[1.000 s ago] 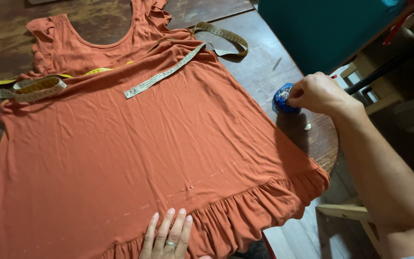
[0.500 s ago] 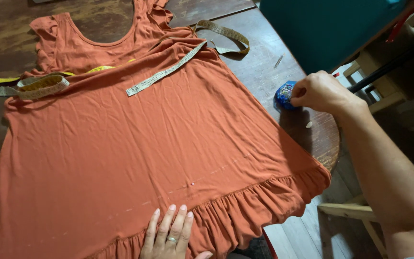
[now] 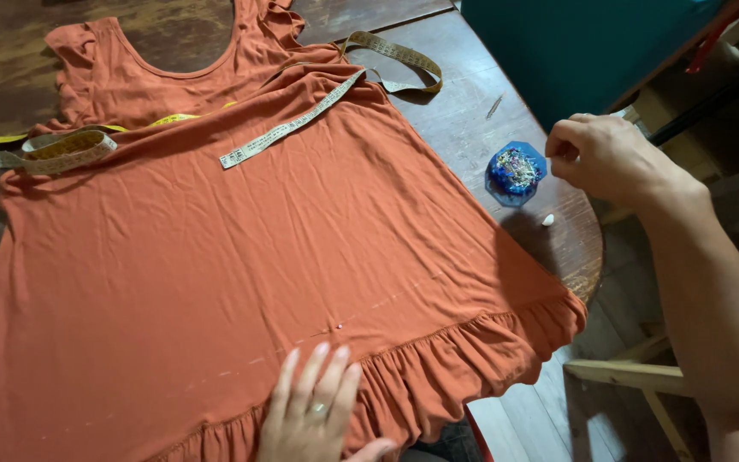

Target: The person pins the hem of an orange sleeveless top to create a ruffled effect. They use their hands to gather the fabric and secure it with pins from a blue pincushion.

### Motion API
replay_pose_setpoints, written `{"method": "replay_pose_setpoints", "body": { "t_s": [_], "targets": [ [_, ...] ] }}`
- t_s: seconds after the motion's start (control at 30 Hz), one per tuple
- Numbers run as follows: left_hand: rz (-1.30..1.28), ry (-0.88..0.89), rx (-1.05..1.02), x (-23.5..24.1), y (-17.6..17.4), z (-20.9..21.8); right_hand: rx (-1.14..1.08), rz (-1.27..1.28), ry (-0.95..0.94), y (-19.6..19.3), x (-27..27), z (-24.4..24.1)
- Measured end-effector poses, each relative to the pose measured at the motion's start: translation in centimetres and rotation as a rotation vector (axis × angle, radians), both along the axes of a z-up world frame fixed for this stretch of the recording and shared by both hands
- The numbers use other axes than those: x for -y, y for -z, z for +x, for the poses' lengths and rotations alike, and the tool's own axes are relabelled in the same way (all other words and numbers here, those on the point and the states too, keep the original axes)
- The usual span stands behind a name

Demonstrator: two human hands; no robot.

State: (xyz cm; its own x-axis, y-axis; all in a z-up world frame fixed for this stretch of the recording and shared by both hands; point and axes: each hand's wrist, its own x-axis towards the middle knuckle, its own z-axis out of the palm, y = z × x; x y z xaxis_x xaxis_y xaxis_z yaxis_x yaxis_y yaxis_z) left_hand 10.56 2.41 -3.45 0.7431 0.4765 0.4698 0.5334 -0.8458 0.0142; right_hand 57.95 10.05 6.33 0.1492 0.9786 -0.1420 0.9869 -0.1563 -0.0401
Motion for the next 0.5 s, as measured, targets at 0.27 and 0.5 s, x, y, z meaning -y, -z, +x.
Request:
{"method": "replay_pose_setpoints", "body": {
  "t_s": [0.27,0.5],
  "targets": [
    [-0.220,0.229,-0.096,-5.1,-3.7,11.0,-0.122,0.069,-0.432,3.3,3.1,-4.2],
    [-0.270,0.263,-0.053,-8.2,-1.1,18.0,0.079,0.135,-0.470,5.7,2.9,-4.1]
  ]
}}
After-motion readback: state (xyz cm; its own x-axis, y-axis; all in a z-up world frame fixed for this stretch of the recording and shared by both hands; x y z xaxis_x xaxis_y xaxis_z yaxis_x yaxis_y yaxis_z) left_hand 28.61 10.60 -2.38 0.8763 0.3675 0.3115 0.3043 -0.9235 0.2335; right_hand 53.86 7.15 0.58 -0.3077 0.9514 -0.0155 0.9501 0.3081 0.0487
